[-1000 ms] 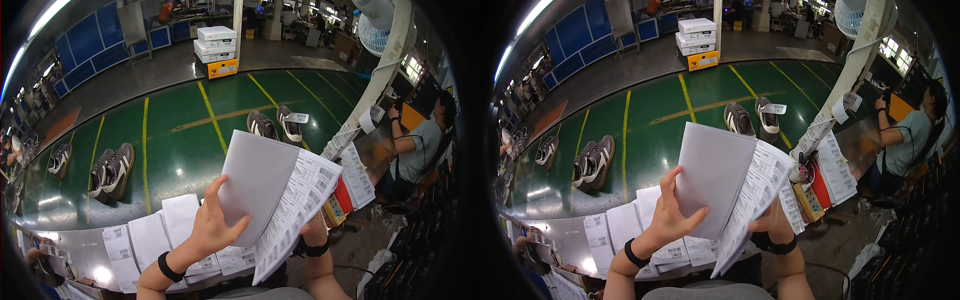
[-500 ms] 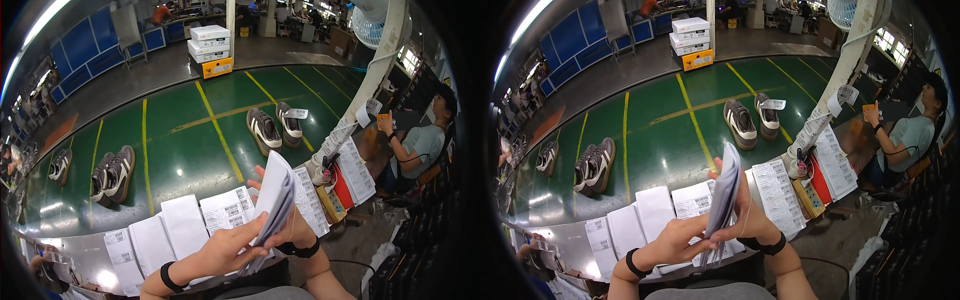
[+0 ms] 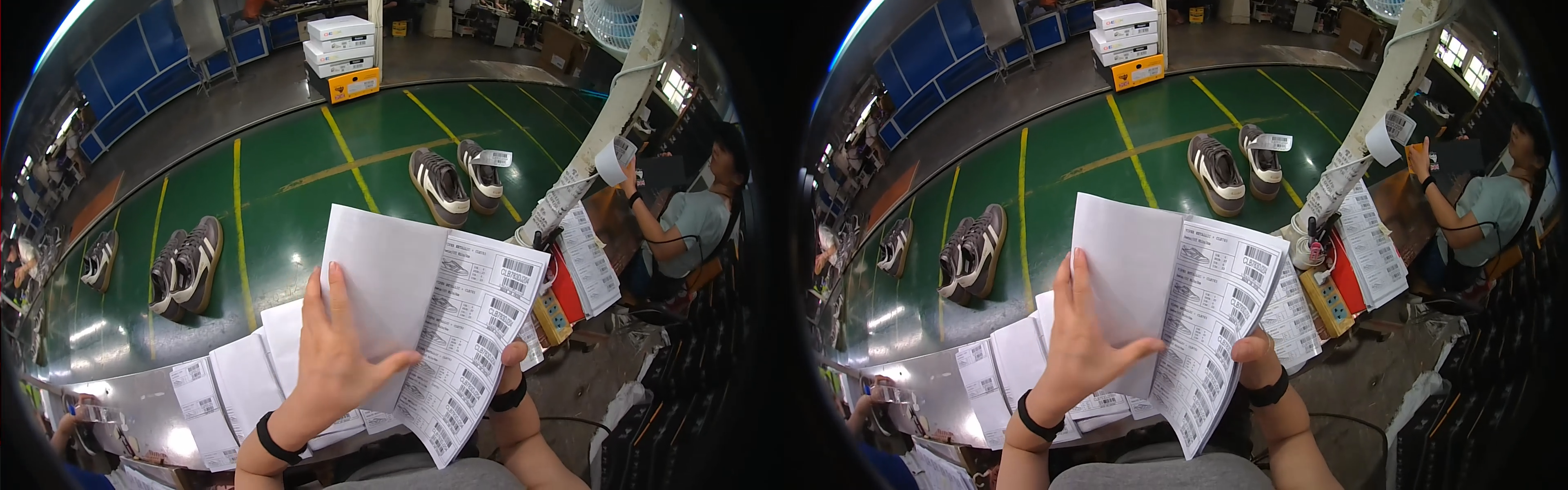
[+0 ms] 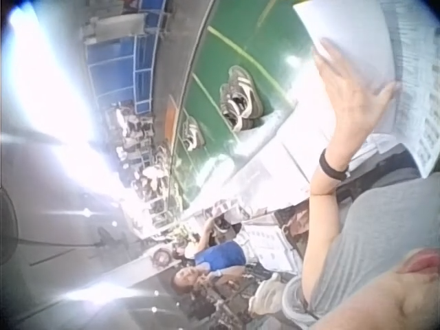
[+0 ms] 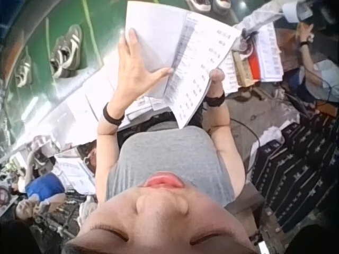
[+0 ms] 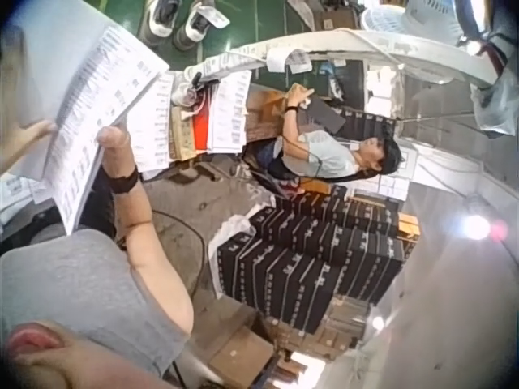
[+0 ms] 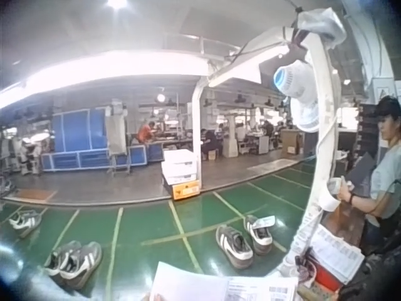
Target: Processing footwear by matching and applying barcodes and industrial labels to shoes and paperwork.
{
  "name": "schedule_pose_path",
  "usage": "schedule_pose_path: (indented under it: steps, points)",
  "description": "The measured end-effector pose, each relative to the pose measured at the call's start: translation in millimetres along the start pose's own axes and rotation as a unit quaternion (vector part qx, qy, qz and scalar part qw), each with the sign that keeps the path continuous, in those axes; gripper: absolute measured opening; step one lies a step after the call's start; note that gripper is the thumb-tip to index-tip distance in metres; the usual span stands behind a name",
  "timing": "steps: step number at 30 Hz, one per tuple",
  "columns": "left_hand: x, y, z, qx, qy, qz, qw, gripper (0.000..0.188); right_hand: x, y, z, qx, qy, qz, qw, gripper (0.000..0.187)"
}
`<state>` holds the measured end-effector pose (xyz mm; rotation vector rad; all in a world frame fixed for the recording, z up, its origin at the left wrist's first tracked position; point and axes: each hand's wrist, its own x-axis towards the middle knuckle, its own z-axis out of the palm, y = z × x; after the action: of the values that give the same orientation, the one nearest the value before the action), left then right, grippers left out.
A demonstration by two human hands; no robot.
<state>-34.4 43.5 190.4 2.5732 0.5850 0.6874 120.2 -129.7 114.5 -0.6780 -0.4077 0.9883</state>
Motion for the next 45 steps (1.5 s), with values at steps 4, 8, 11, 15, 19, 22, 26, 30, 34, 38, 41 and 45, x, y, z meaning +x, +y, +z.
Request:
schedule_pose_path:
  steps: [4,8,11,15,19,22,26,30,34,38,41,45]
  points:
    - [5,-9,13,-0.024,-0.059,-0.031,0.997,0.129,6,2,15,0.014,-0.013,0.012,1.000,0.107]
    - [1,-22,-7,-0.484,-0.168,-0.065,0.857,0.123,30,-11,50,-0.178,0.047,-0.053,0.982,0.095]
    - [-8,-16,-16,-0.409,-0.239,0.005,0.881,0.124,42,5,59,-0.291,0.049,-0.100,0.950,0.090]
    - [-10,-2,-13,-0.331,-0.148,0.038,0.931,0.123,42,7,59,-0.307,0.030,-0.140,0.941,0.091]
    - [-18,-13,-16,-0.382,-0.124,-0.013,0.916,0.116,40,4,73,-0.327,0.022,-0.145,0.934,0.091]
    - [-17,-12,-10,-0.356,-0.073,0.005,0.932,0.111,37,0,73,-0.329,0.006,-0.143,0.933,0.091]
    - [-21,-11,-8,-0.354,-0.034,-0.004,0.935,0.104,33,-2,75,-0.341,-0.007,-0.158,0.926,0.091]
    - [-24,-13,-12,-0.385,-0.036,-0.025,0.922,0.097,29,-2,72,-0.308,-0.034,-0.129,0.942,0.099]
    - [-27,-19,-14,-0.419,-0.036,-0.046,0.906,0.097,26,0,71,-0.271,-0.053,-0.097,0.956,0.105]
    - [-29,-26,-23,-0.403,-0.054,-0.061,0.912,0.097,24,-2,73,-0.252,-0.049,-0.067,0.964,0.107]
    - [-27,-23,-31,-0.420,-0.063,-0.092,0.901,0.097,21,1,71,-0.210,-0.034,-0.058,0.975,0.108]
    - [-25,-25,-37,-0.443,-0.070,-0.132,0.884,0.101,19,4,71,-0.162,-0.035,-0.029,0.986,0.106]
